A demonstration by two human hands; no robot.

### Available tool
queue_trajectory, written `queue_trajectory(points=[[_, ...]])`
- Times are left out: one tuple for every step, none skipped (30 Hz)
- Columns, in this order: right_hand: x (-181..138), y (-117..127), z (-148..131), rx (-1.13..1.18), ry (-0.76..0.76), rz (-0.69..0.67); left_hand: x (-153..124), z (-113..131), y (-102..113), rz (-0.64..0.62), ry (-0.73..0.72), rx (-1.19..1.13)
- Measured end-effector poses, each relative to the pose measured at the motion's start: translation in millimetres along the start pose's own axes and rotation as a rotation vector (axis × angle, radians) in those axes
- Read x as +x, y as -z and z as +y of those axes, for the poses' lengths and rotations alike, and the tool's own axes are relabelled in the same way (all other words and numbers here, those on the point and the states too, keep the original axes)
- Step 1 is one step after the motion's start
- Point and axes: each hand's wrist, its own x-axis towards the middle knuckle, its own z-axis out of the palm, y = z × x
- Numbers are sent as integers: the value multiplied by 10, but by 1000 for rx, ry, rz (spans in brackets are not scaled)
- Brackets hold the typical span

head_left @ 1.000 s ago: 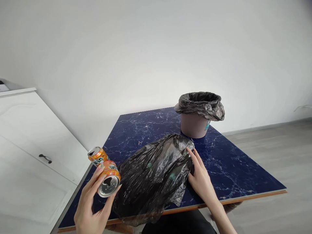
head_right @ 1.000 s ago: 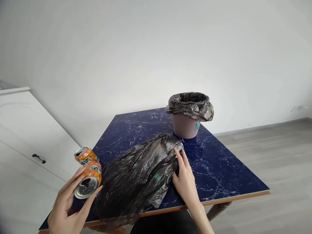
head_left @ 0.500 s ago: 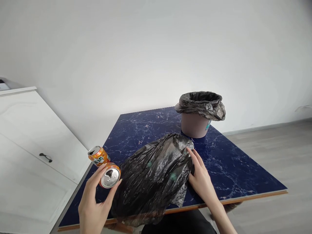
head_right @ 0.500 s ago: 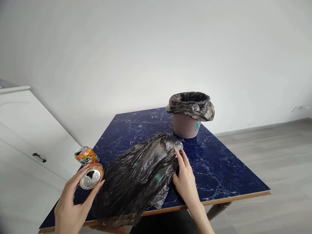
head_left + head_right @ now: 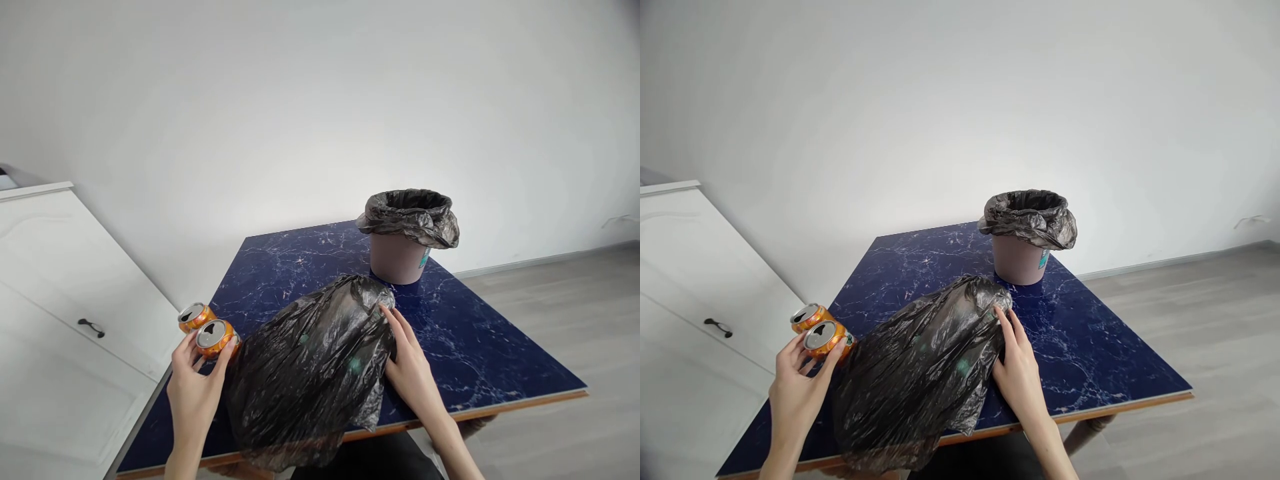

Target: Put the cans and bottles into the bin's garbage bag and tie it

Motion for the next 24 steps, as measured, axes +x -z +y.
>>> queue_trajectory(points=[[-2, 2, -6, 3, -2, -2, 7, 3, -3, 3, 6, 13], [-4, 3, -11, 4, -6, -6, 10, 10, -1, 8, 6, 30], [-6, 3, -13, 3, -11, -9, 12, 18, 4, 11, -1, 48], [-7, 3, -14, 0, -15, -11, 13, 24, 13, 14, -15, 65], [-8, 3, -14, -3, -18, -11, 13, 28, 25, 18, -28, 80], [-8, 2, -12, -6, -19, -10, 14, 27, 39, 22, -38, 89], [-8, 1, -10, -7, -17, -7, 13, 23, 55, 23, -46, 92], [-7, 0, -7, -8, -12, -3, 11, 15, 74, 25, -50, 90], [-5, -1, -4, -7, -6, 1, 6, 5, 96, 26, -51, 86], [-3, -1, 0, -5, 0, 5, -3, -7, 122, 24, -50, 84], [0, -2, 3, -1, 5, 7, -17, -18, 151, 26, -50, 86], [2, -2, 6, 2, 9, 8, -36, -29, 184, 33, -51, 97], [3, -2, 8, 4, 10, 8, -58, -40, 218, 53, -55, 115], [4, -3, 11, 4, 8, 8, -83, -52, 254, 84, -66, 140], [5, -4, 14, 3, 5, 4, -107, -65, 289, 111, -86, 171], [5, -6, 17, 1, 3, -1, -128, -82, 320, 119, -113, 197], [4, -8, 21, -2, 3, -3, -144, -103, 345, 97, -146, 216], [3, -11, 25, -4, 6, -3, -153, -129, 362, 39, -181, 228], [3, -14, 30, -5, 13, -3, -154, -158, 370, -42, -211, 237], [2, -17, 33, -6, 20, -1, -150, -191, 366, -132, -234, 247], [1, -18, 34, -7, 25, 3, -140, -223, 353, -210, -250, 257], [0, -18, 34, -8, 25, 5, -127, -253, 332, -268, -264, 267], [-1, -17, 30, -8, 21, 2, -114, -278, 305, -308, -279, 276], [-2, -13, 25, -8, 14, -2, -101, -294, 275, -339, -294, 281]])
